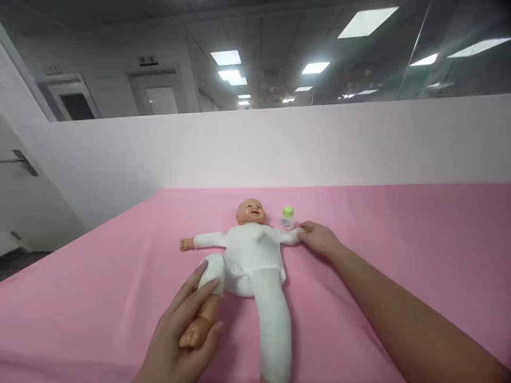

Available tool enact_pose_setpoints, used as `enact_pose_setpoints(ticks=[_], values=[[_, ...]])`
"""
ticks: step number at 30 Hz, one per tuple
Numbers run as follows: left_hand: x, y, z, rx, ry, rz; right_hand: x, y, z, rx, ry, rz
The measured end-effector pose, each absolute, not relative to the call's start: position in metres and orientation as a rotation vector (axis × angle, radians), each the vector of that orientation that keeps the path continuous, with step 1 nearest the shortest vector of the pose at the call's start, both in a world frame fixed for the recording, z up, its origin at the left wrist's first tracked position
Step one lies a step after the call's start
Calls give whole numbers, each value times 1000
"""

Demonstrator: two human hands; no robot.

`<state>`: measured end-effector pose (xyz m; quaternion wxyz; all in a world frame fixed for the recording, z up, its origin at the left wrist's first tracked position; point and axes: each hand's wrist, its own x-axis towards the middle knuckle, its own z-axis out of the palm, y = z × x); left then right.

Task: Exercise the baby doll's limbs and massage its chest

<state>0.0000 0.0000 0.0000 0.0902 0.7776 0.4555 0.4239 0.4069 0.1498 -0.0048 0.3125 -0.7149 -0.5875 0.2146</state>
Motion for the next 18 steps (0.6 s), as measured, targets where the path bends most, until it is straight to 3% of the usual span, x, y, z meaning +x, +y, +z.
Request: enact_pose_setpoints(ticks=[9, 18], values=[[4, 4, -7, 2205, 1349, 1331, 407, 143, 2, -1829, -1701, 647], [18, 11, 6, 2026, 1384, 1257, 391, 133, 7, -1811, -1779, 158]])
